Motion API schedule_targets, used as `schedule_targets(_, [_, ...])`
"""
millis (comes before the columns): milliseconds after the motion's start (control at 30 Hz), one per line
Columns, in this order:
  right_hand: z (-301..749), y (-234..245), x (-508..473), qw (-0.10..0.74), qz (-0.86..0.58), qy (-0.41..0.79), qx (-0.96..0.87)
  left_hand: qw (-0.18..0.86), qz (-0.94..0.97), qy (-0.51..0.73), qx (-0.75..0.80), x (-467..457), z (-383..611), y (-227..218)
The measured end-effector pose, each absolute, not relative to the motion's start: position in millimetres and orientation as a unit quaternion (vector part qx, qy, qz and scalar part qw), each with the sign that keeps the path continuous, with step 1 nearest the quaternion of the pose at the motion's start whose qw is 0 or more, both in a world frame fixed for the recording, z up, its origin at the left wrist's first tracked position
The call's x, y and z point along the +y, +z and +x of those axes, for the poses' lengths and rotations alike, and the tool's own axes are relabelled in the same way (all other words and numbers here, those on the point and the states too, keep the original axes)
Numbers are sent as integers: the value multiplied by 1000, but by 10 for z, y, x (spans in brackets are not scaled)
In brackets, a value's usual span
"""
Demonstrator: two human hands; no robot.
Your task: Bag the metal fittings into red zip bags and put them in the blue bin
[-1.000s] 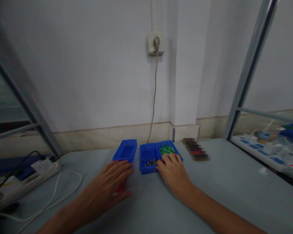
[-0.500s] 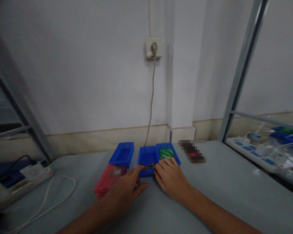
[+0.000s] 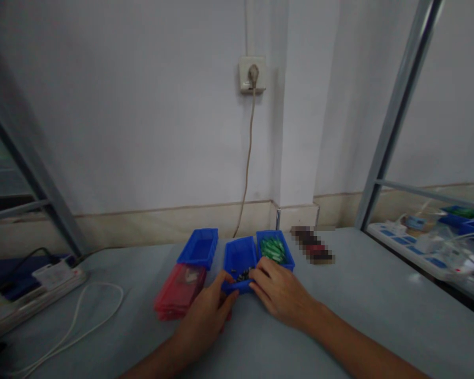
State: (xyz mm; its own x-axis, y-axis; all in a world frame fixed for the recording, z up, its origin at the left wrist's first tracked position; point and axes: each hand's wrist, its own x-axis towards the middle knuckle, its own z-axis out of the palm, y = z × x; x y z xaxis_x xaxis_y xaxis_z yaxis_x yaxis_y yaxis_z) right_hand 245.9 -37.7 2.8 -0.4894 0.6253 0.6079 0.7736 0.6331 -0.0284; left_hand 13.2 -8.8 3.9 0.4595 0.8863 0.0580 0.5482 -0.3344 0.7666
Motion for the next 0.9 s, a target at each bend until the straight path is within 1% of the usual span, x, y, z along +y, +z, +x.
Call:
schedule_targets(133, [2491, 19, -367, 338, -401, -106, -845, 363, 765, 264, 461, -159, 161, -15])
schedule_targets(200, [2480, 34, -377, 364, -403, -73, -836, 355, 768, 272, 458, -189, 167, -44])
schedule_targets(333, [2406, 104, -410, 436, -415, 36, -798, 350, 772, 272, 456, -211, 171, -59])
schedule_targets(500, [2325, 130, -388, 520, -466, 172, -695, 350, 771, 263, 462, -201, 198, -17])
schedule_targets(600, [2309, 113, -353, 537, -491, 241, -643, 345, 773, 253, 469, -208, 215, 2])
schedule_targets(733, [2312, 99, -311, 543, -463, 354, -604, 336, 778, 245, 472, -215, 207, 4])
schedule_targets(800, [2326, 101, -288, 556, -449, 384, -584, 325, 784, 244, 470, -212, 198, -14])
schedule_targets(900, [2358, 117, -257, 558, -447, 398, -574, 300, 803, 257, 447, -214, 187, -65])
